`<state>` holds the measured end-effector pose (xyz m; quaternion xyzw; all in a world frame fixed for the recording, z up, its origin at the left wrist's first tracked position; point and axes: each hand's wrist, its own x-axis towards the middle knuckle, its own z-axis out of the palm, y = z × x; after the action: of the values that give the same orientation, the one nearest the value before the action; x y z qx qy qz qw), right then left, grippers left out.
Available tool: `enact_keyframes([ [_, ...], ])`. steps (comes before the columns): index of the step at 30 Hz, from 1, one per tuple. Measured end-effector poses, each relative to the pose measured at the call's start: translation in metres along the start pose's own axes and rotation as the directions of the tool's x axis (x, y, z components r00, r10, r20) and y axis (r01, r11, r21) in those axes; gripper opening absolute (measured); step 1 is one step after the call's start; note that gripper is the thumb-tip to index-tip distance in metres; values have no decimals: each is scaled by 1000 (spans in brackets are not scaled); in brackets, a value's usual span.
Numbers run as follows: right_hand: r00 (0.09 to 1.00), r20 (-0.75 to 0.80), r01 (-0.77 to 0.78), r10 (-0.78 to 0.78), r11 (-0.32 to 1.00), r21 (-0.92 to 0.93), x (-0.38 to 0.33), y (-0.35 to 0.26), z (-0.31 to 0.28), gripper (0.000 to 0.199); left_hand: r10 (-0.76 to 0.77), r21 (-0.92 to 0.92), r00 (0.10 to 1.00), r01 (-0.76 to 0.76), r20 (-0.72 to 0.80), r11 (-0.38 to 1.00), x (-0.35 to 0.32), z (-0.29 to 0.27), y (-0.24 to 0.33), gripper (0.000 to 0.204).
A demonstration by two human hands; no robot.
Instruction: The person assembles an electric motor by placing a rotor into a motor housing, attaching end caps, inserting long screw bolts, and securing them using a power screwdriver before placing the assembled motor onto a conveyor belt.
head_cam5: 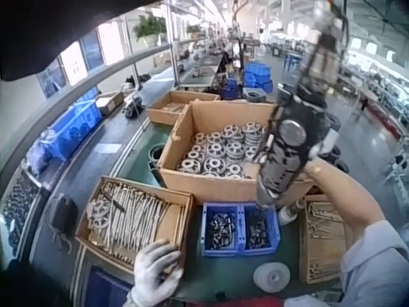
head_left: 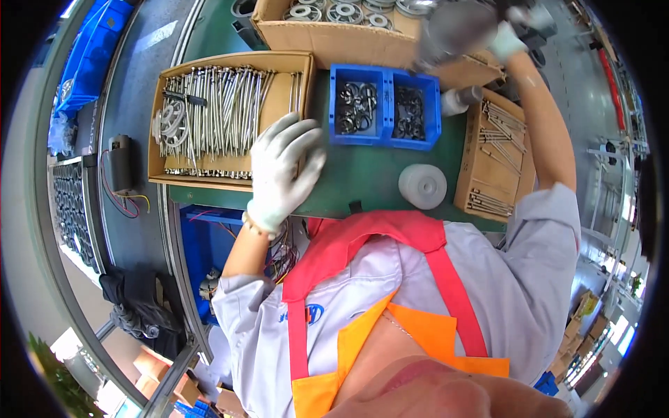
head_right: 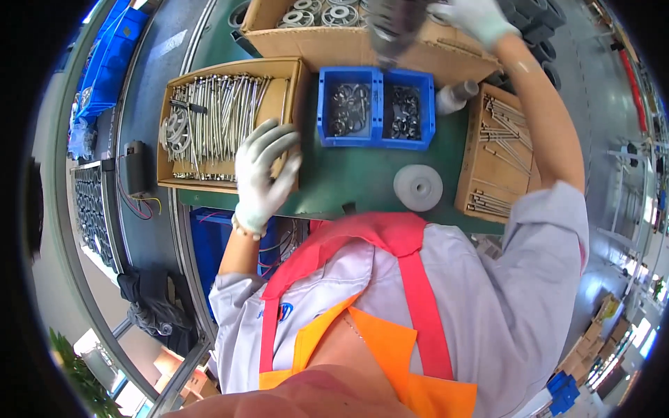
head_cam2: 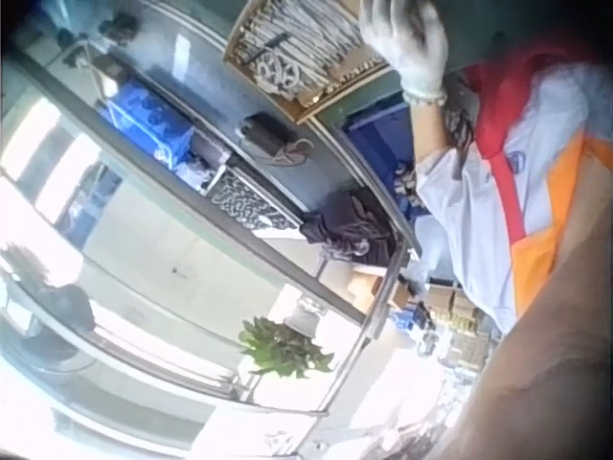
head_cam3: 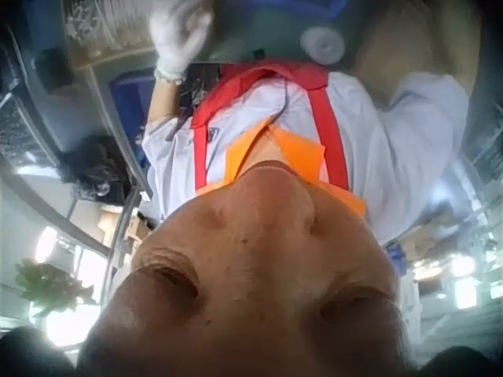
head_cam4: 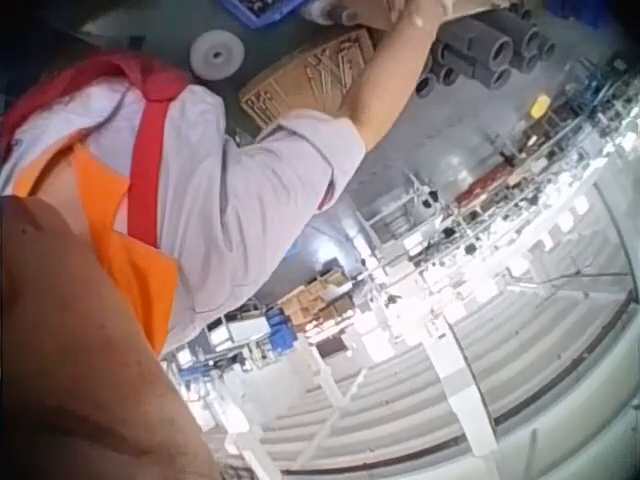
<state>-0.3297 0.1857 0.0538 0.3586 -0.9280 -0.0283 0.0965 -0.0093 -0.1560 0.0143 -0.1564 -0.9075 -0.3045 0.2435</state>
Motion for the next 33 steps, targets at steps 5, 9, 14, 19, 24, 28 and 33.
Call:
enact_keyframes([
  [5,996,10,63,-85,813,578,-142,-92,-59,28,81,157,956,-129,282,979,24,55,-7,17],
  [9,984,37,138,-173,883,449,-230,-150,-7,29,-15,380,788,-281,616,881,53,106,-13,16],
  [14,977,-54,211,-205,908,361,-290,-175,14,31,-113,461,673,-365,731,809,72,152,-10,26],
  [19,968,-248,92,-32,969,231,-327,-79,-71,29,-227,486,638,-264,736,833,64,142,-19,26],
  [24,510,-376,-617,773,634,466,-496,-33,-154,48,-217,135,827,172,518,976,37,136,-84,28],
  [28,19,84,-982,996,2,190,-685,-47,-128,33,-173,-19,902,197,396,980,55,130,-44,22],
  [33,-82,792,-789,605,446,-422,-862,-128,-75,38,-181,-81,969,197,170,977,37,110,-20,17],
])
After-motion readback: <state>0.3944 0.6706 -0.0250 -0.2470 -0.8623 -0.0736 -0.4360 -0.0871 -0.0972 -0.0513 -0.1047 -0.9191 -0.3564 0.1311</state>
